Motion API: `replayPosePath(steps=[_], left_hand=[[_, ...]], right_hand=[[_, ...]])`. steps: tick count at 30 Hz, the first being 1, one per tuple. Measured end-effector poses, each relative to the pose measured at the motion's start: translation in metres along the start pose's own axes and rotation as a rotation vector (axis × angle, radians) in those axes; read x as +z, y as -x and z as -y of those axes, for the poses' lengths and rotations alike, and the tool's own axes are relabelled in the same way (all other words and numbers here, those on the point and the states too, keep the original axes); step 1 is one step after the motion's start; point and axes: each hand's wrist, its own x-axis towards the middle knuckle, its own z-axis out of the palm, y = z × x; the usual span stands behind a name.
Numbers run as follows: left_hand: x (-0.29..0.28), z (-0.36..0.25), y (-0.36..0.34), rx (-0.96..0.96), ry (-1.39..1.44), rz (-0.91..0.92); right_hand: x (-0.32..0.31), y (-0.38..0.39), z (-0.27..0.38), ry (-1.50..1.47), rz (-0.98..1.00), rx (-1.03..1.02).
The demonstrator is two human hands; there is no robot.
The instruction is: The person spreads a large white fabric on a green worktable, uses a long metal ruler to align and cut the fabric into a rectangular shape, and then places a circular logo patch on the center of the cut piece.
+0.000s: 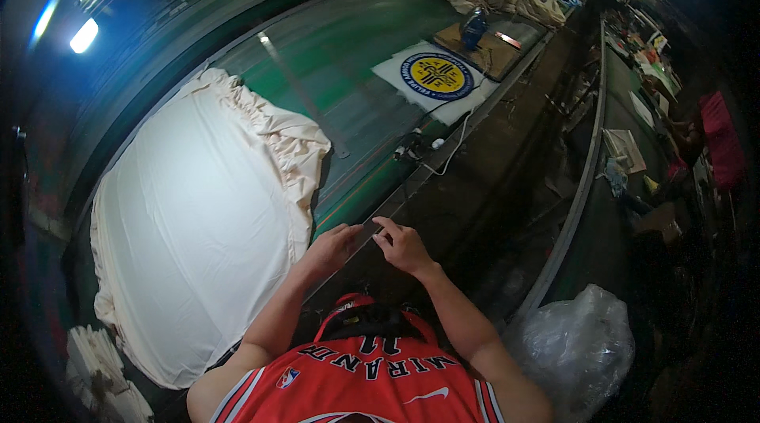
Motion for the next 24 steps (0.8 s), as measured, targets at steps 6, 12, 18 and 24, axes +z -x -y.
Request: replayPosePath(steps=[6,12,18,24], left_hand=[[0.006,-0.001,-0.076,0.071,0.054,0.010],[0.010,0.013,-0.162,0.017,0.123,-0.062],[0.021,0.047,-0.276,-0.148,0.213,-0.151],[0.039,0.111,-0.414,-0.483,0.652,-0.207]], right_hand=[[-0.042,-0.007,-0.043,0.019,0.016,0.102],[-0.094,-0.038,-0.097,0.006,0.016,0.120],[-0.148,-0.120,-0.170,-0.019,0.048,0.080],[-0.186,-0.190,-0.230,-0.013,0.067,-0.040]])
